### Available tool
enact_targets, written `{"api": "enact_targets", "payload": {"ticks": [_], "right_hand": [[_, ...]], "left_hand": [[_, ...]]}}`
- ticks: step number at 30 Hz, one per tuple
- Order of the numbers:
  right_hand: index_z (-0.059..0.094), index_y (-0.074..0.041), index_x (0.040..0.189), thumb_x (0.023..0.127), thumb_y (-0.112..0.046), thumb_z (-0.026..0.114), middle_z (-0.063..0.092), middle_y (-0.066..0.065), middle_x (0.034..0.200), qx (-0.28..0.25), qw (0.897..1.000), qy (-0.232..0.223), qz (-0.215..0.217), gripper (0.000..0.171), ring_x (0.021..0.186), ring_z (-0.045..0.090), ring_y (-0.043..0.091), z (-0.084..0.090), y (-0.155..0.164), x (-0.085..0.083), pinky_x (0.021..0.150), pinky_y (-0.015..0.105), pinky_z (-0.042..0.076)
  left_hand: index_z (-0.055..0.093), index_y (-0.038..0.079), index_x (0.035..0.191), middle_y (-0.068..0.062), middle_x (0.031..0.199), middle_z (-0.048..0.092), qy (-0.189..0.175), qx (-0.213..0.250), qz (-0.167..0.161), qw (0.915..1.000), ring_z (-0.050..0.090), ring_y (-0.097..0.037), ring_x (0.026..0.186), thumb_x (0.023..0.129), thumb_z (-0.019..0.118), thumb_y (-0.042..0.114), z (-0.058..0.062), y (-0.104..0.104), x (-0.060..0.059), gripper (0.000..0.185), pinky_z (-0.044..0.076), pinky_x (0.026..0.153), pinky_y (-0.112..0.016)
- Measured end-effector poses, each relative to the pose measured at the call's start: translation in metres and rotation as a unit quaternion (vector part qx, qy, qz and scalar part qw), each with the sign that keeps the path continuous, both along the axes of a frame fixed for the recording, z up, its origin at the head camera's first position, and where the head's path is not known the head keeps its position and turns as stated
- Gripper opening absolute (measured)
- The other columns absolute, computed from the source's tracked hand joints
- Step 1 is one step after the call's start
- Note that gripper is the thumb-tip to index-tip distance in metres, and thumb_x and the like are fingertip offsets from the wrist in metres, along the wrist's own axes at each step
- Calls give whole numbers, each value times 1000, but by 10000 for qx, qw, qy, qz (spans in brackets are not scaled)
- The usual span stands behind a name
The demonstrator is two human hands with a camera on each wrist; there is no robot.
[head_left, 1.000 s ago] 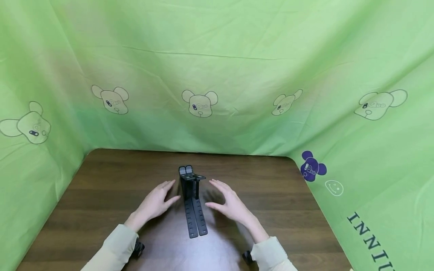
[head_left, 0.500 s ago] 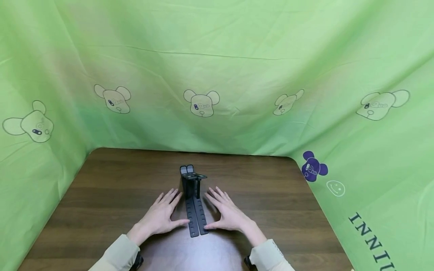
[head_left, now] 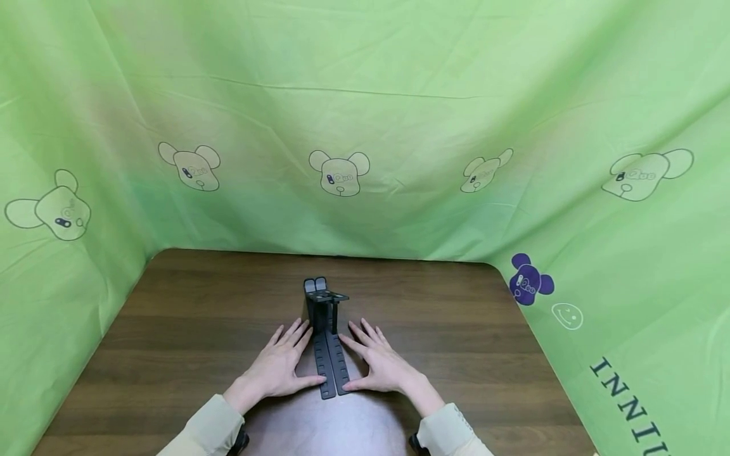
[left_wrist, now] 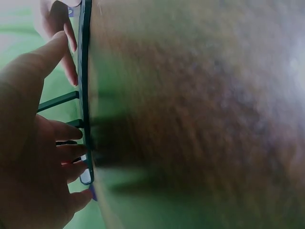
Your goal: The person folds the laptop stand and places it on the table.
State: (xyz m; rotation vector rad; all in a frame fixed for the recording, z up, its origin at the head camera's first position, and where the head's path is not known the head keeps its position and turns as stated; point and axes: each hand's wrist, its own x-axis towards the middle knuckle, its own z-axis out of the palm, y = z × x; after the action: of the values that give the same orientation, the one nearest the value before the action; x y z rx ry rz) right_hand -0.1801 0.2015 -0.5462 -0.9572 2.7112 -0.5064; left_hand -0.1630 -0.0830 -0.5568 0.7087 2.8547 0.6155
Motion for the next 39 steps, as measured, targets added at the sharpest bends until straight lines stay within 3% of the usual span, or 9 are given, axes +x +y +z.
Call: {"api": "enact_targets", "payload": {"ticks": [15, 39], "right_hand": [[49, -9, 166, 88, -55, 89, 34, 26, 178, 51, 10000, 33, 39, 99, 167, 24, 53, -2, -3, 2, 131, 77, 26], [49, -1, 163, 88, -54, 88, 41, 18, 176, -57, 9996, 271, 97, 100, 165, 29, 53, -5, -11, 11, 131, 76, 27]], "left_hand": [[39, 0, 169, -18, 180, 35, -212, -58, -10, 9998, 27, -36, 171, 93, 71, 75, 0, 1, 0, 111, 22, 139, -62], [40, -3, 167, -17, 178, 38, -183, -108, -191, 9996, 30, -38, 169, 91, 78, 70, 1, 2, -4, 112, 25, 137, -63]]}}
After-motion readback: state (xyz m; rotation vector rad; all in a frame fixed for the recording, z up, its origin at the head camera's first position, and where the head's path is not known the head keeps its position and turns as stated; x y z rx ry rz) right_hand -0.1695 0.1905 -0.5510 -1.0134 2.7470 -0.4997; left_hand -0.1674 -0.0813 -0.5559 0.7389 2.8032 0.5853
